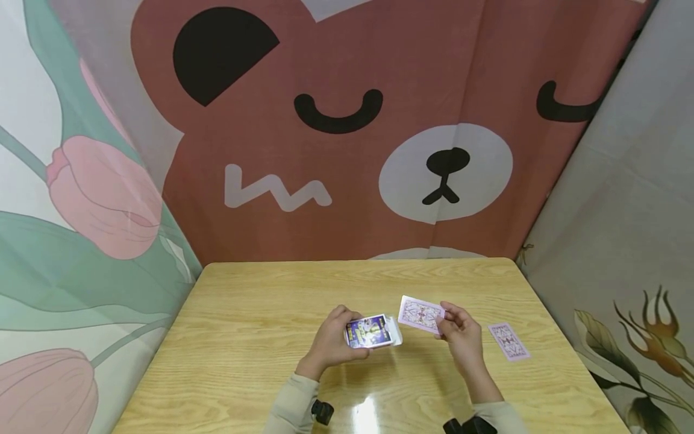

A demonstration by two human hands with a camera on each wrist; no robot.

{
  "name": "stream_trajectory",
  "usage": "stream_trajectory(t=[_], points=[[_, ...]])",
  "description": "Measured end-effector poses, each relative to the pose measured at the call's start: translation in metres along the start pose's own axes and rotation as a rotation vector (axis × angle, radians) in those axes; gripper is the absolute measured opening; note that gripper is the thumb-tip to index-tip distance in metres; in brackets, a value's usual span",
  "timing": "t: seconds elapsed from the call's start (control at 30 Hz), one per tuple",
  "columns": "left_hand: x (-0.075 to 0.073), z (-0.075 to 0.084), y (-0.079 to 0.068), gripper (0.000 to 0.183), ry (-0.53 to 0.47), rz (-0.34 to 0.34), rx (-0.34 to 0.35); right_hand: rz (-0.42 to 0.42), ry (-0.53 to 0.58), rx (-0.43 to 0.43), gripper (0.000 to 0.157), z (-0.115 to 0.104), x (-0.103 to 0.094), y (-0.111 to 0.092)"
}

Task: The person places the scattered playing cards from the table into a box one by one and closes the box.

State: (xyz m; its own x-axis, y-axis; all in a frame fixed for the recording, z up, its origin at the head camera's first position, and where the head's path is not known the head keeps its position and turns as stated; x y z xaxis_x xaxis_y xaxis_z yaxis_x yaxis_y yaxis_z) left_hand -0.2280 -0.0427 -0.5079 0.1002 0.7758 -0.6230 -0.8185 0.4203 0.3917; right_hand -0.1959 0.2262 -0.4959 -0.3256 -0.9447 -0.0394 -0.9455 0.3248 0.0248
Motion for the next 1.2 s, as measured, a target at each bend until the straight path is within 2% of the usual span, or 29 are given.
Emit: stream_trajectory(t=[0.37, 0.67, 0.9, 1.2], points=[[0.001, -0.001, -0.001, 0.060, 0.000, 0.013, 0.013, -0.050, 0.007, -0.019, 0.037, -0.002, 0.013, -0.005], [0.000, 0.001, -0.001, 0.058, -0.004, 0.014, 0.002, -0.069, -0.055, -0.074, 0.033, 0.003, 0.017, -0.007], [-0.002, 0.002, -0.001, 0.059, 0.004, 0.017, -0.002, -0.098, -0.103, -0.150, 0.033, 0.001, 0.017, -0.011], [-0.005, 0.002, -0.002, 0.060, 0.004, 0.024, 0.020, -0.171, -0.129, -0.137, 0.037, 0.002, 0.016, -0.010]])
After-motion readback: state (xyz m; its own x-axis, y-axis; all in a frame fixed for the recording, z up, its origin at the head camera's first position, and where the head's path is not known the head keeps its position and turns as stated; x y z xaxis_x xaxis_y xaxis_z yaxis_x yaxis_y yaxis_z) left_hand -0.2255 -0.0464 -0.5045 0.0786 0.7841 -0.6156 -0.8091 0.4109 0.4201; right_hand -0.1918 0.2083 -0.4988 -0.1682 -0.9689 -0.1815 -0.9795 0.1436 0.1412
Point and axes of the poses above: each hand's wrist, its own y-axis towards the middle knuckle, its own x-axis out of the palm, z = x × y, the point moved 2 cm from there along y, towards the middle knuckle, and after that the axes turned 6 degrees about -y, right-handed, at the moved point
